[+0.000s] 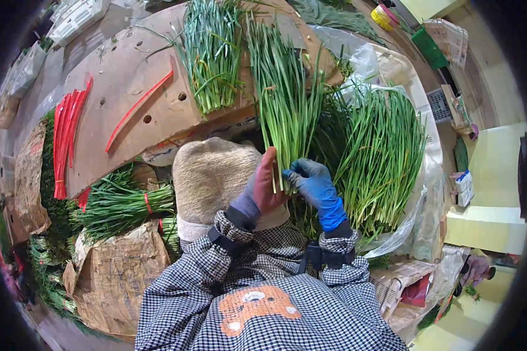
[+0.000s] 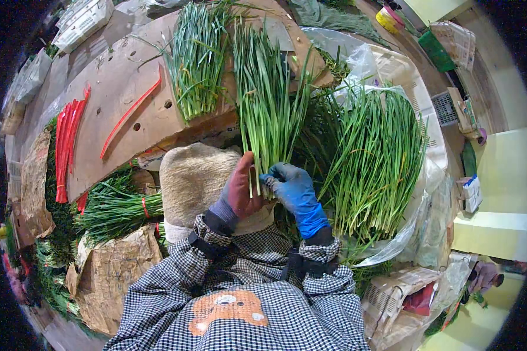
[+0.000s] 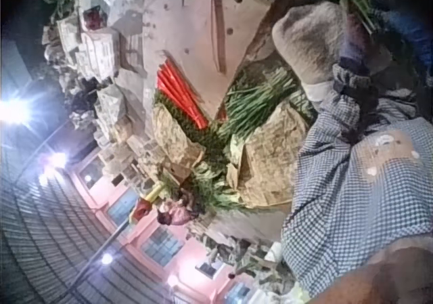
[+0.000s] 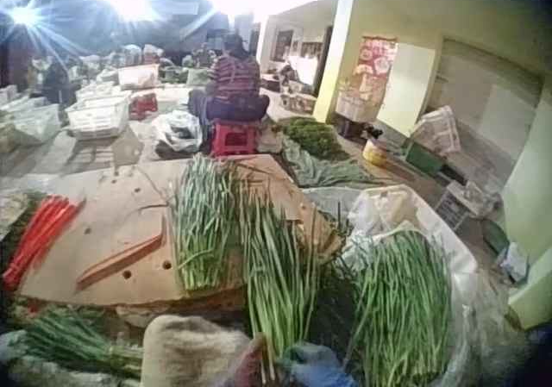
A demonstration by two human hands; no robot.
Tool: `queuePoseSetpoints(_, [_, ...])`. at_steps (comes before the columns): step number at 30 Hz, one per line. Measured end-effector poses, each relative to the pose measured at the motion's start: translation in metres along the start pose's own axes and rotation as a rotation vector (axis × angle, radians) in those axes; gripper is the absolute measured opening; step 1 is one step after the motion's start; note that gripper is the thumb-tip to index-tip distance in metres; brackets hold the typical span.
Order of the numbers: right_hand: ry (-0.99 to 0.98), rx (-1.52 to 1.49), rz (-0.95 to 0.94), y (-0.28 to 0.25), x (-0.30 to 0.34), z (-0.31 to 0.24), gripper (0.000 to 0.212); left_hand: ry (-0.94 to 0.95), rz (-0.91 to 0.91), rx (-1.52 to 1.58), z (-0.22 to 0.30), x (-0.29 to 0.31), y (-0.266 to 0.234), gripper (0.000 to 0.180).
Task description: The person bundles and prepares green onions or chives by hand, using a small yellow tie to secure bundles and a large knife to trim the ends on a cardboard work surface while sitting on the floor.
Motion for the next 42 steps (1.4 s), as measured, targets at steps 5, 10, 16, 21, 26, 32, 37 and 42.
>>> queuePoseSetpoints(5, [-0.001,-0.171,0.02,0.004,0.001,0.013,0.018,0.012,-0.024,-0.079,0.0,0.0,0.001,0.045])
queuePoseSetpoints(10, [-0.121,-0.139,0.112,-0.001,0.004,0.008,0.016,0.088,0.137,-0.314,-0.007,0.001,-0.052,0.04])
queuePoseSetpoints(16, [-0.087,-0.383,0.173,0.002,0.008,0.012,0.014,0.027,-0.018,-0.159,-0.008,0.007,-0.044,0.035])
queuePoseSetpoints(21, [-0.03,-0.65,0.217,-0.003,0.013,0.014,0.014,0.101,-0.023,-0.173,-0.008,0.007,-0.039,0.036])
queuePoseSetpoints(26, [0.044,-0.909,0.279,-0.014,0.023,0.019,0.011,-0.082,-0.054,0.092,-0.012,-0.002,-0.028,0.036])
queuePoseSetpoints(32, [-0.04,-0.906,0.453,-0.049,0.035,0.005,0.012,-0.054,-0.063,0.083,-0.007,0.0,0.0,0.037])
queuePoseSetpoints(37, [0.064,-0.756,0.457,-0.06,0.038,0.025,0.009,-0.07,0.024,-0.06,-0.005,-0.001,-0.003,0.043])
queuePoseSetpoints(42, [0.01,-0.477,0.233,-0.039,0.014,-0.005,0.008,-0.064,0.158,-0.088,-0.012,-0.002,-0.031,0.029])
Point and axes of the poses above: each hand's wrist, its own x-axis away from the middle knuckle, its own y-axis out of the palm, z = x × y, the point moved 6 cm from there along -x, towards the middle knuckle, and after that the axes turned 7 degrees about -z, right-handed, at the moved point
